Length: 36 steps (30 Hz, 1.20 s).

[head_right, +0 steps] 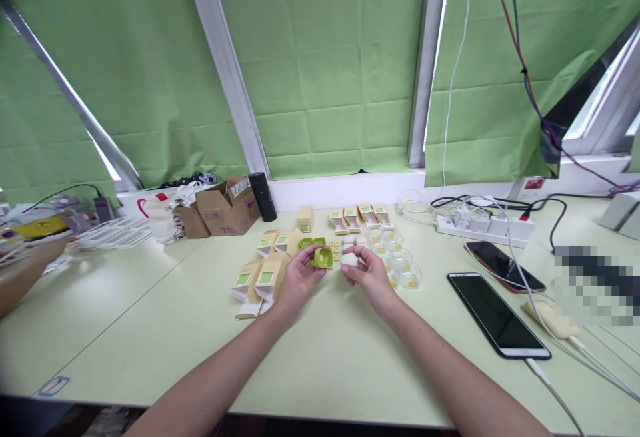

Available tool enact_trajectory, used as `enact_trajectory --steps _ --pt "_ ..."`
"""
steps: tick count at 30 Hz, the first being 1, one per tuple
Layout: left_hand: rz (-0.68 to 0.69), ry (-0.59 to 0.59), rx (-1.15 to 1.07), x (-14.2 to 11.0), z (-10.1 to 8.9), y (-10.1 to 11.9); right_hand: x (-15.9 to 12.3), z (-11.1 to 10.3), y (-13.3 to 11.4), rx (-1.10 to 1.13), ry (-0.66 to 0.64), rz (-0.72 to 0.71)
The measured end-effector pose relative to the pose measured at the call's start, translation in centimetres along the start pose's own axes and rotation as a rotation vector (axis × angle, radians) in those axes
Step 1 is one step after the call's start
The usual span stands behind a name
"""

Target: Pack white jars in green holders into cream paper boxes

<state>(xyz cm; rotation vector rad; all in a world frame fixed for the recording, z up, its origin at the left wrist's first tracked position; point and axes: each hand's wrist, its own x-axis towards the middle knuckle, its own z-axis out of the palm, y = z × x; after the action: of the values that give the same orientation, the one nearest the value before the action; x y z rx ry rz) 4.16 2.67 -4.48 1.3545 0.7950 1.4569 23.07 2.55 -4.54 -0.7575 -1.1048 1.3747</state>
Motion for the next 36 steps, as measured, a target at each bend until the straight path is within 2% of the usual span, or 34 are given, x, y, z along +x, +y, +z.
enact_trajectory --steps 8,12,22,36 --pt "-0.006 0.043 0.013 0.3 -0.2 -0.6 -0.2 0.1 -0.8 0.103 -0.022 0.094" --pt "-0.005 0.04 0.001 0.4 -0.3 -0.7 -0.2 0.2 -0.9 0.108 -0.028 0.038" --pt "-0.014 0.017 0.035 -0.2 0.1 0.0 0.1 0.2 -0.3 0.053 0.052 -0.023" --pt "0.05 -0.003 0.198 -1.0 0.5 0.1 0.1 0.5 -0.3 -0.101 0.015 -0.093"
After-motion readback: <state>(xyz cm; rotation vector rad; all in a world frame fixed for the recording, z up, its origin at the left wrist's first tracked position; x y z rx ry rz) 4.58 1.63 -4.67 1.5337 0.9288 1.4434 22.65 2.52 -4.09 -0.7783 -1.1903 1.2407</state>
